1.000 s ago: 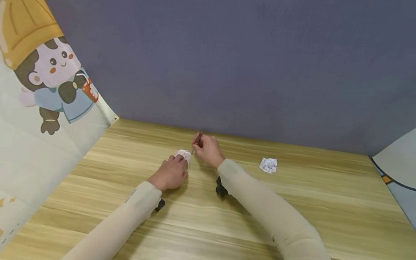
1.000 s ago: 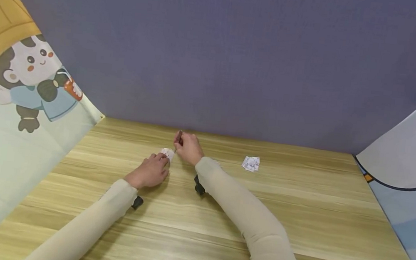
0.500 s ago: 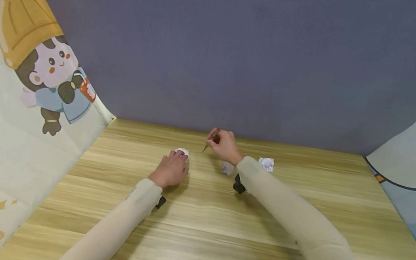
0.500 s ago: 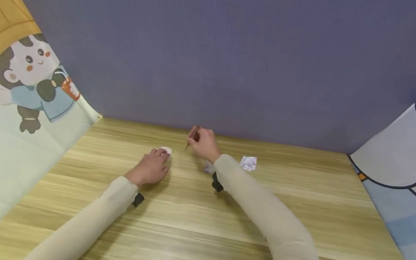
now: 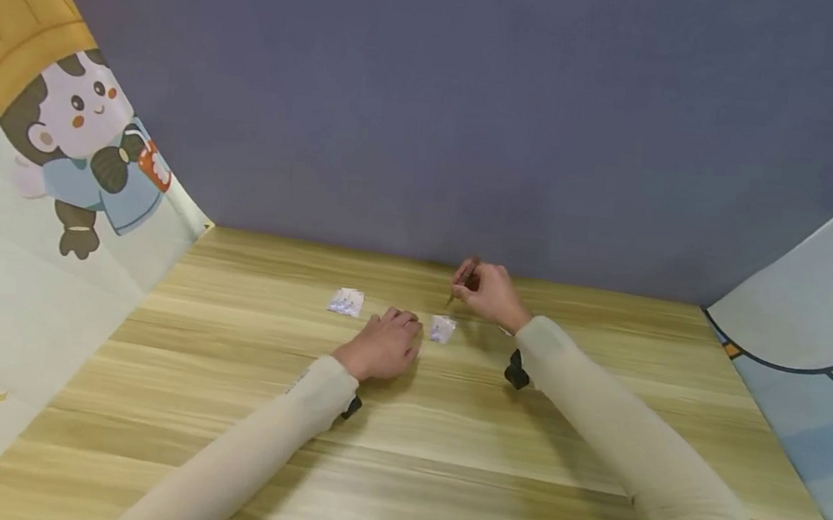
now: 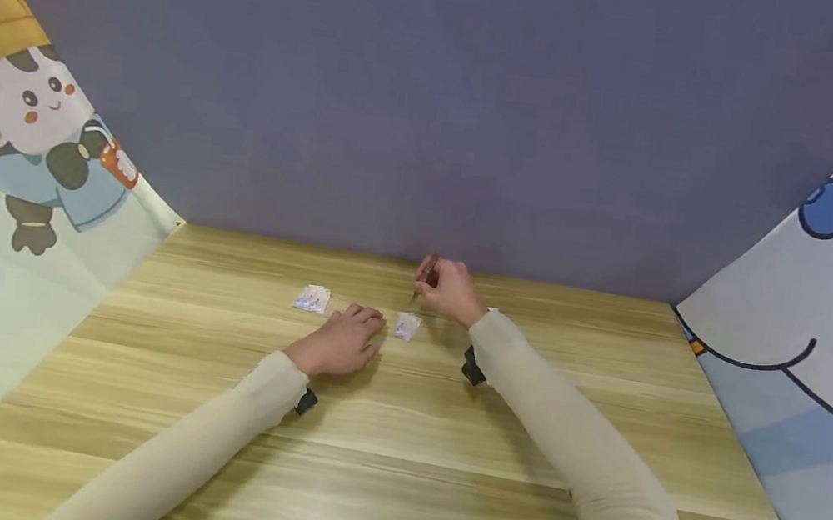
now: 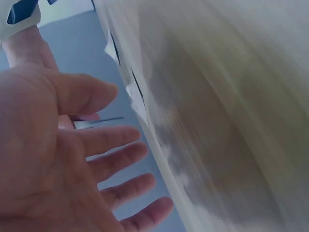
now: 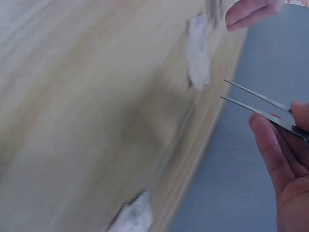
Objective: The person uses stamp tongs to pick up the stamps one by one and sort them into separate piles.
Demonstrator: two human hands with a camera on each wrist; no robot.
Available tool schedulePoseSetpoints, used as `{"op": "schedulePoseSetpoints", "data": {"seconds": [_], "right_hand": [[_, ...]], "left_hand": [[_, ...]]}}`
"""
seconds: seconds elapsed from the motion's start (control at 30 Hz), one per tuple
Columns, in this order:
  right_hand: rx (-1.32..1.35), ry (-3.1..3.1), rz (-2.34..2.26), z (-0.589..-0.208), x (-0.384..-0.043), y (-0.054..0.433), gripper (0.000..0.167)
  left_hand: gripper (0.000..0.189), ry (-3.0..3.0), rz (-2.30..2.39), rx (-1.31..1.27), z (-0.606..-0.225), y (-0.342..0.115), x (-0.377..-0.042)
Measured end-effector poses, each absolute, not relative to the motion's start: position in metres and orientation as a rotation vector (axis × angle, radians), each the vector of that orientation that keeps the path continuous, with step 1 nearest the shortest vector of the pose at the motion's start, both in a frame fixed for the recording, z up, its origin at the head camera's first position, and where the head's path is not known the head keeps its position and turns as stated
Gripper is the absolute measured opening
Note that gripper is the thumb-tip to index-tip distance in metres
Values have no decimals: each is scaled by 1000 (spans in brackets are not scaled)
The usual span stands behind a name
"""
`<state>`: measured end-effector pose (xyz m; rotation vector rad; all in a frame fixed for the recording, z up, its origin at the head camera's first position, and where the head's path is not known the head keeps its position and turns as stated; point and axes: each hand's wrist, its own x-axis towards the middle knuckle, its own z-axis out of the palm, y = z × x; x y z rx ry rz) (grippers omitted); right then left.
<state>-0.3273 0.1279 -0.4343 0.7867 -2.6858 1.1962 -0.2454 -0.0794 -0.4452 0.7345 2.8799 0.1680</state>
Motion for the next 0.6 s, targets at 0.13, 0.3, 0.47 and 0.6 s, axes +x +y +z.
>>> {"op": "schedulePoseSetpoints", "data": {"seconds": [0.13, 0.3, 0.47, 0.6], "right_hand": [[798, -2696, 1179, -441, -329, 130, 4], [828, -2658, 1191, -445, -331, 130, 4], [870, -2654, 1226, -446, -333, 129, 4], [888, -2647, 1201, -447, -335, 130, 0]], "left_hand": [[45, 2853, 167, 791, -448, -68, -245], [42, 2849, 130, 815, -450, -57, -245], [42, 2846, 95, 808, -452, -52, -245], [42, 2851, 98, 810, -454, -50, -245]]}}
